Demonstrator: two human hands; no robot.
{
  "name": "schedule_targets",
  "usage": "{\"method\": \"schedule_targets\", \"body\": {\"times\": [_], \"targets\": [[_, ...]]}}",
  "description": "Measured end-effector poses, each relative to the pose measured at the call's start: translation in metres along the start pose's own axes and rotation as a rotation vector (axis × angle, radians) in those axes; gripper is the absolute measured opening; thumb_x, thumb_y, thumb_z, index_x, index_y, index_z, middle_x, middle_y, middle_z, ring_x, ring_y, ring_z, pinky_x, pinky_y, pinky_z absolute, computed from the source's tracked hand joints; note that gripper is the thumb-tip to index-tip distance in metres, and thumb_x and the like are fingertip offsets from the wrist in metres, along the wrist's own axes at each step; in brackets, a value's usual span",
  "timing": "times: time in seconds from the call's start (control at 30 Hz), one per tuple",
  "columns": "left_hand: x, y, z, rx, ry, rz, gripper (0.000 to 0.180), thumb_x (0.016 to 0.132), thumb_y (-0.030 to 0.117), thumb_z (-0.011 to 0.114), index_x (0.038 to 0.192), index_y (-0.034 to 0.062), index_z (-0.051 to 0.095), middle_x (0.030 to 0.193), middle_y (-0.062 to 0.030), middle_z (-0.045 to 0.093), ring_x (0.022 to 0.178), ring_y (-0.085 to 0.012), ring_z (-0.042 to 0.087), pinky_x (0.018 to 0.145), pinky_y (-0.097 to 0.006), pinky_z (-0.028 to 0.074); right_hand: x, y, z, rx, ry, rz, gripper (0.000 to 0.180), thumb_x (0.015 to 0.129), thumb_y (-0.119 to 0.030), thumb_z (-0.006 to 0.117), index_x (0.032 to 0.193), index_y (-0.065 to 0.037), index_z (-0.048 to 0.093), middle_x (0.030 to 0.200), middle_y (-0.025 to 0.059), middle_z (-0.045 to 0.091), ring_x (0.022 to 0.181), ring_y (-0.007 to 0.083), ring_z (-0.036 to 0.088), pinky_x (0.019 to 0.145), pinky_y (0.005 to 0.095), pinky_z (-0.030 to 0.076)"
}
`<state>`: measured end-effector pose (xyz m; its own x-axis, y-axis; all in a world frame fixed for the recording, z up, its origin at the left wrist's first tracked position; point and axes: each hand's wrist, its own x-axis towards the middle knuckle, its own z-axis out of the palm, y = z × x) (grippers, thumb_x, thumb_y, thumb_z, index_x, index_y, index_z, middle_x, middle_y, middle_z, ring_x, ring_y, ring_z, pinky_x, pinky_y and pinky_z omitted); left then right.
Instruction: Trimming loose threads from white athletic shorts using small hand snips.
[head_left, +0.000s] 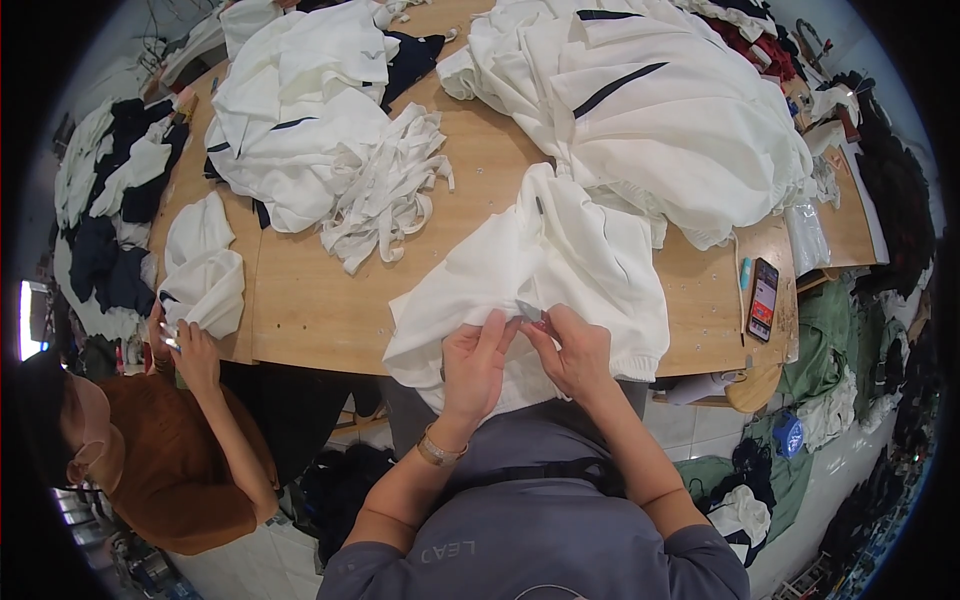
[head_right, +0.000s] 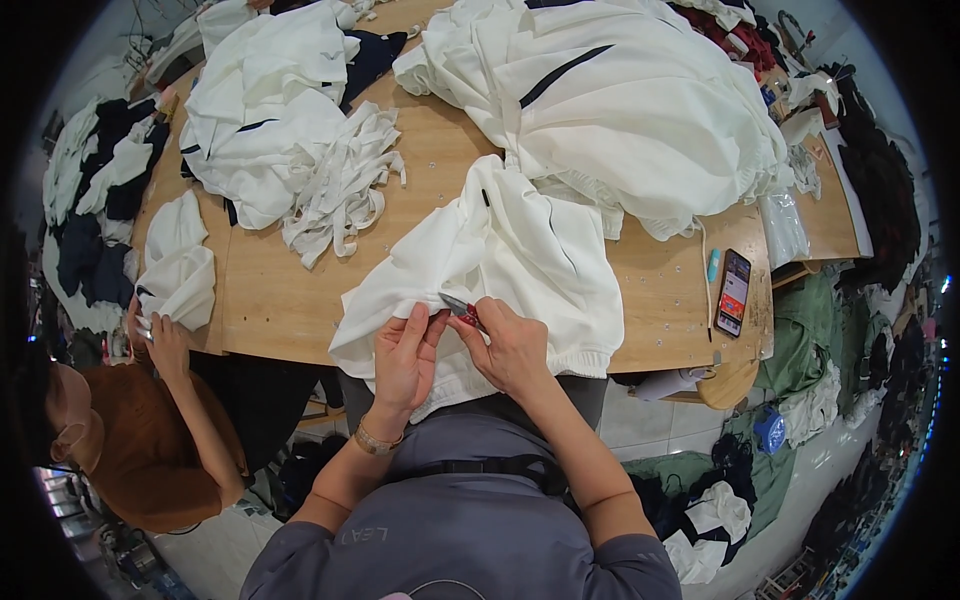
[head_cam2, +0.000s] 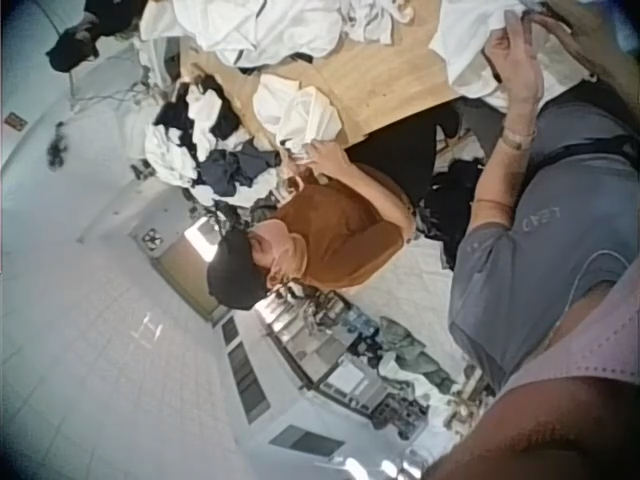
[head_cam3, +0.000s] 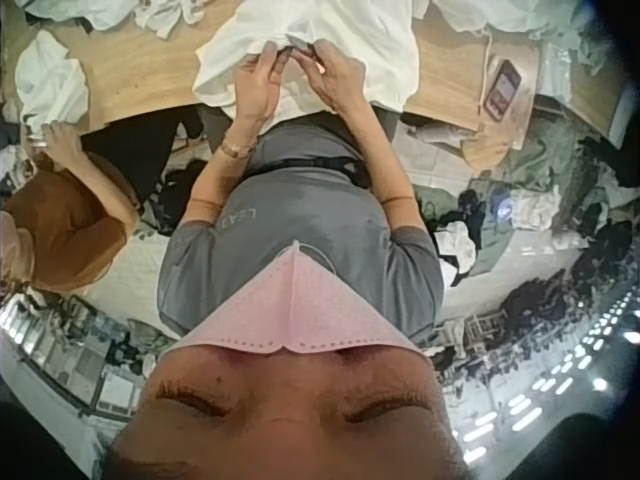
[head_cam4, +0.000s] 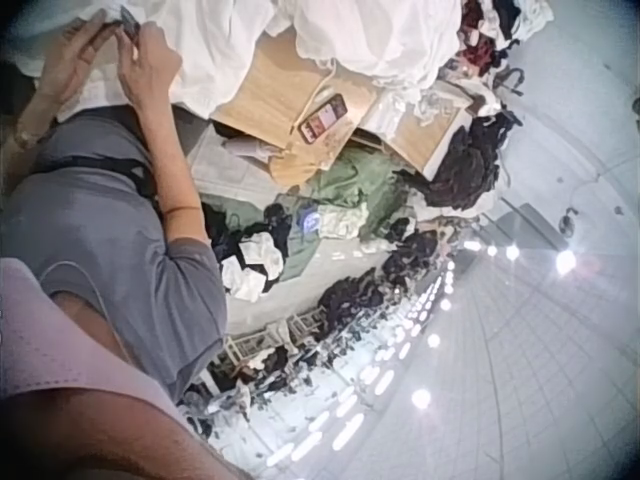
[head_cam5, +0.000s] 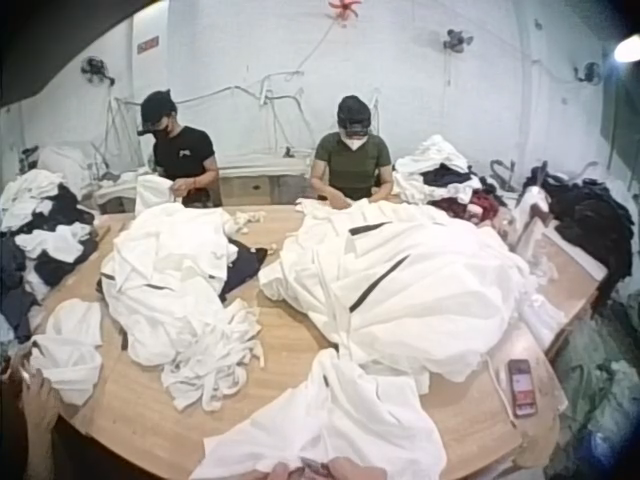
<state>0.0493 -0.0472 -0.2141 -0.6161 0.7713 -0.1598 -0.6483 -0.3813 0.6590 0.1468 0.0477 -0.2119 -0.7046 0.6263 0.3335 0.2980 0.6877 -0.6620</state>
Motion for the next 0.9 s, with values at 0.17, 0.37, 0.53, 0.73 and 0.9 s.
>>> {"method": "schedule_targets", "body": {"times": [0.17, 0.37, 0.53, 0.73, 0.9], "targets": [[0.0008, 0.0054, 0.0053, -0.025, 0.030, 0.001, 0.016, 0.090, 0.009, 0.049, 0.097, -0.0003, 0.060, 0.100, -0.0084, 0.061, 0.094, -0.0146, 0.057, 0.091, -0.031, 0.044, -0.0014, 0.0024, 0.0004, 0.045, 0.012, 0.006, 0.029, 0.079, -0.031, 0.063, 0.073, -0.006, 0.049, 0.063, 0.0065, 0.053, 0.048, 0.0250, 0.053, 0.041, 0.0329, 0.038], [0.0007, 0.0060, 0.0047, -0.055, 0.023, -0.014, 0.016, 0.090, 0.009, 0.049, 0.094, -0.0012, 0.061, 0.101, -0.0085, 0.061, 0.094, -0.0140, 0.057, 0.091, -0.031, 0.043, -0.0024, 0.0045, 0.0030, 0.033, 0.006, -0.028, 0.031, 0.078, -0.033, 0.064, 0.073, -0.006, 0.049, 0.062, 0.0060, 0.053, 0.046, 0.0248, 0.052, 0.041, 0.0324, 0.038], [0.0010, 0.0063, 0.0051, -0.070, 0.032, -0.018, 0.016, 0.090, 0.009, 0.049, 0.093, -0.0011, 0.061, 0.100, -0.0085, 0.061, 0.093, -0.0142, 0.057, 0.090, -0.031, 0.044, -0.0011, 0.0047, 0.0022, 0.031, -0.002, -0.029, 0.031, 0.078, -0.033, 0.064, 0.072, -0.006, 0.049, 0.062, 0.0058, 0.053, 0.046, 0.0247, 0.052, 0.041, 0.0324, 0.038], [0.0000, 0.0025, 0.0029, -0.032, -0.020, 0.007, 0.018, 0.091, 0.010, 0.046, 0.099, 0.0004, 0.060, 0.100, -0.0087, 0.061, 0.093, -0.0152, 0.058, 0.087, -0.029, 0.047, 0.0007, 0.0049, 0.0013, 0.013, 0.011, -0.049, 0.030, 0.078, -0.032, 0.064, 0.072, -0.006, 0.050, 0.062, 0.0056, 0.053, 0.047, 0.0248, 0.052, 0.041, 0.0322, 0.039], [0.0015, 0.0048, 0.0036, -0.052, 0.013, -0.018, 0.020, 0.092, 0.012, 0.045, 0.099, -0.0001, 0.059, 0.099, -0.0098, 0.062, 0.093, -0.0161, 0.059, 0.088, -0.030, 0.047, 0.0000, 0.0040, -0.0012, 0.089, 0.056, 0.017, 0.027, 0.078, -0.027, 0.065, 0.074, -0.005, 0.050, 0.058, 0.0060, 0.051, 0.045, 0.0242, 0.051, 0.043, 0.0308, 0.040]]}}
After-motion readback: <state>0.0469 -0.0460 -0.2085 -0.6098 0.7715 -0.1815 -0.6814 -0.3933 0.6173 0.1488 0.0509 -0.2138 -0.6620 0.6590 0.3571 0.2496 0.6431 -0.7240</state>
